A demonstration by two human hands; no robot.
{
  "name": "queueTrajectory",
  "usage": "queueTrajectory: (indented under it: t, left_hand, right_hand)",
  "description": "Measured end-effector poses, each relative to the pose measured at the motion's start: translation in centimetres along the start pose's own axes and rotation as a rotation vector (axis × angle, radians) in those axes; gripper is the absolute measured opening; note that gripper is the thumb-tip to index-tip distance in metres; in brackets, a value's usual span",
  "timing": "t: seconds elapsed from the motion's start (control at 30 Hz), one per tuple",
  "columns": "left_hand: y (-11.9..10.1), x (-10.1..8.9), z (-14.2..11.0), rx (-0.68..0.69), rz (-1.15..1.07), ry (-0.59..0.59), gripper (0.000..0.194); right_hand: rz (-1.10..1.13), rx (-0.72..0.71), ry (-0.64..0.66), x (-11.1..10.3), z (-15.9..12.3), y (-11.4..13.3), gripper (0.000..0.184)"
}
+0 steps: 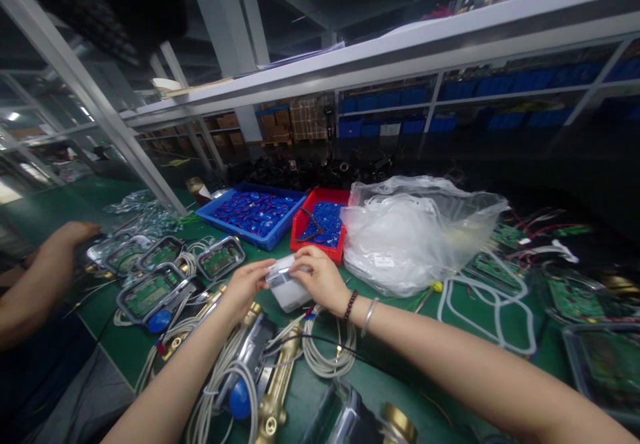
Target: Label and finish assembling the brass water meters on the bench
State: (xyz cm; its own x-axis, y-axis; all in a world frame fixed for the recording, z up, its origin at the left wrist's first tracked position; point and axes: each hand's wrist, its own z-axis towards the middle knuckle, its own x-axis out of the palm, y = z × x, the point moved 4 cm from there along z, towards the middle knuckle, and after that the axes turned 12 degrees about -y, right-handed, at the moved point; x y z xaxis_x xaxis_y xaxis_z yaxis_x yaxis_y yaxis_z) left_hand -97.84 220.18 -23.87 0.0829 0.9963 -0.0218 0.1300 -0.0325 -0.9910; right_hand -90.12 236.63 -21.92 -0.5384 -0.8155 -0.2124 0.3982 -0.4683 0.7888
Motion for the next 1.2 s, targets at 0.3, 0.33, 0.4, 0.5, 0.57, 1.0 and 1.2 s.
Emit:
queueTrajectory:
  t: [0.3,0.33,0.4,0.5,0.57,1.0,1.2]
  left_hand:
    - [-0.4,0.4,-0.5,0.044,-0.066,0.046,0.046]
    - [-0.5,0.5,-0.6,0.048,-0.074,0.057,0.048]
    - [-0.5,0.6,-0.8,0.055,-0.092,0.075,0.051]
    - [-0.5,0.8,-1.0,0.056,-0.121,0.092,0.053]
    - [-0.4,0.8,-1.0,0.048,-0.138,0.097,0.052]
    - [0.0,0.8,-0.6,-0.061,-0.218,0.131,0.039]
    - [-0.5,1.2,-0.8,-0.005,-0.053,0.115,0.037]
  right_hand:
    - [-0.053,-0.073,0.035,0.8,1.0,1.9,0.055]
    - [-0.05,-0.064,0.058,1.2,1.0,1.8,0.059]
    - [-0.037,-0.03,0.072,1.9,0.7,1.4,0.058]
    - [0.009,0.04,0.062,2.5,0.5,0.4,0.056]
    - [0.044,0.074,0.057,2.7,0.4,-0.1,0.056]
    - [-0.152,-0.163,0.019,2.0,0.3,1.2,0.04]
    - [-0.246,-0.276,0.014,2.4,0.8,2.5,0.043]
